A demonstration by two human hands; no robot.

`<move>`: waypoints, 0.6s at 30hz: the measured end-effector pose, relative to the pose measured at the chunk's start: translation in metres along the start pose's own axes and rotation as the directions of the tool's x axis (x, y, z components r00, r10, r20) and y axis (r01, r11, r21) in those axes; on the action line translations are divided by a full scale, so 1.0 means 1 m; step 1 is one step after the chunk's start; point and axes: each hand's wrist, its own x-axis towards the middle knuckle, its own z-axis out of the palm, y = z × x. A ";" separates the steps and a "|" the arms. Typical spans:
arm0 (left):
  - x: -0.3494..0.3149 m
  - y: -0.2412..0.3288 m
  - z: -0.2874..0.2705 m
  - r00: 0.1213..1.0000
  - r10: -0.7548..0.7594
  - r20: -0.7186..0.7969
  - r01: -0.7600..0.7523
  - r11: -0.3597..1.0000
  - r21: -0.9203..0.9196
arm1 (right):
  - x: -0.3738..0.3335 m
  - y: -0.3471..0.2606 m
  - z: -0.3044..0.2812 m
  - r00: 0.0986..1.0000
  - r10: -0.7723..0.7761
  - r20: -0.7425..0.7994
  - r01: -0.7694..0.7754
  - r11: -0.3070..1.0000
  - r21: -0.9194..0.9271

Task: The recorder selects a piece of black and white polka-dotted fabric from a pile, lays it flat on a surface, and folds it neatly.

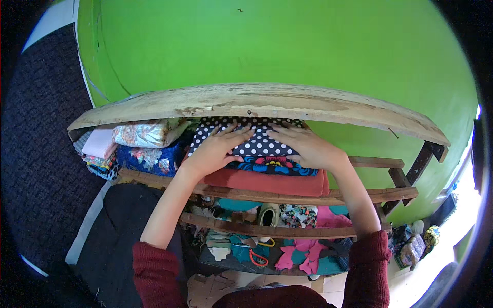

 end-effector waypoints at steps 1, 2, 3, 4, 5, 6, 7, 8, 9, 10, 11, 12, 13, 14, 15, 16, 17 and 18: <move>-0.001 0.003 -0.002 0.999 -0.036 0.030 0.035 0.999 0.037 | 0.001 0.000 0.000 1.000 -0.002 -0.003 0.002 1.000 0.005; -0.001 0.003 -0.002 0.999 -0.037 0.034 0.036 0.999 0.039 | 0.000 -0.001 0.001 1.000 0.002 0.005 -0.002 1.000 -0.031; 0.000 0.002 -0.002 0.999 -0.021 0.040 0.019 0.998 0.062 | 0.000 -0.002 0.002 1.000 0.007 0.014 -0.006 0.998 -0.067; -0.001 0.002 -0.003 0.999 -0.008 0.044 0.004 0.996 0.086 | -0.001 -0.005 0.005 1.000 0.002 0.013 -0.001 0.998 -0.064; -0.005 0.001 -0.003 0.998 -0.019 0.063 0.011 0.993 0.122 | -0.004 -0.011 0.012 0.999 0.006 -0.050 -0.012 0.993 -0.118; -0.007 0.001 -0.003 0.998 -0.024 0.063 0.016 0.992 0.124 | -0.007 -0.016 0.019 0.994 0.007 -0.113 -0.026 0.985 -0.170; -0.008 0.004 -0.003 0.998 -0.012 0.063 0.003 0.989 0.151 | -0.011 -0.020 0.021 0.990 0.021 -0.140 -0.041 0.989 -0.144; -0.009 0.006 -0.003 0.998 -0.002 0.062 -0.009 0.984 0.179 | -0.013 -0.020 0.018 0.990 0.016 -0.137 -0.037 0.989 -0.146; -0.010 0.007 -0.004 0.998 -0.007 0.058 -0.004 0.984 0.180 | -0.016 -0.021 0.013 0.993 0.035 -0.110 -0.047 0.993 -0.104; -0.009 0.007 -0.005 1.000 -0.005 0.026 0.002 0.991 0.132 | -0.019 -0.021 0.009 0.995 0.058 -0.083 -0.064 0.996 -0.063; -0.008 0.008 -0.007 1.000 -0.006 -0.006 0.007 0.996 0.085 | -0.020 -0.017 0.009 0.992 0.032 -0.119 -0.036 0.999 -0.029; -0.010 0.012 -0.007 1.000 -0.005 -0.010 0.006 0.996 0.086 | -0.022 -0.018 0.007 0.992 0.031 -0.120 -0.035 0.999 -0.033; -0.012 0.019 -0.009 0.994 -0.078 -0.073 0.092 0.974 0.206 | -0.021 -0.020 0.006 0.987 0.051 -0.152 -0.052 0.999 -0.001; -0.016 0.023 -0.009 0.979 -0.142 -0.145 0.182 0.931 0.317 | -0.020 -0.022 0.005 0.980 0.071 -0.184 -0.066 0.997 0.030; -0.021 0.023 -0.007 0.966 -0.154 -0.207 0.221 0.910 0.352 | -0.022 -0.027 0.004 0.980 0.061 -0.188 -0.057 0.998 0.026; -0.026 0.030 -0.008 0.953 -0.209 -0.218 0.278 0.888 0.366 | -0.025 -0.033 0.006 0.965 0.091 -0.245 -0.087 0.996 0.025; -0.036 0.035 -0.005 0.923 -0.265 -0.279 0.353 0.872 0.340 | -0.027 -0.040 0.010 0.947 0.112 -0.302 -0.106 0.994 0.034; -0.046 0.040 -0.001 0.885 -0.319 -0.340 0.426 0.849 0.311 | -0.027 -0.050 0.014 0.948 0.093 -0.304 -0.085 0.996 0.038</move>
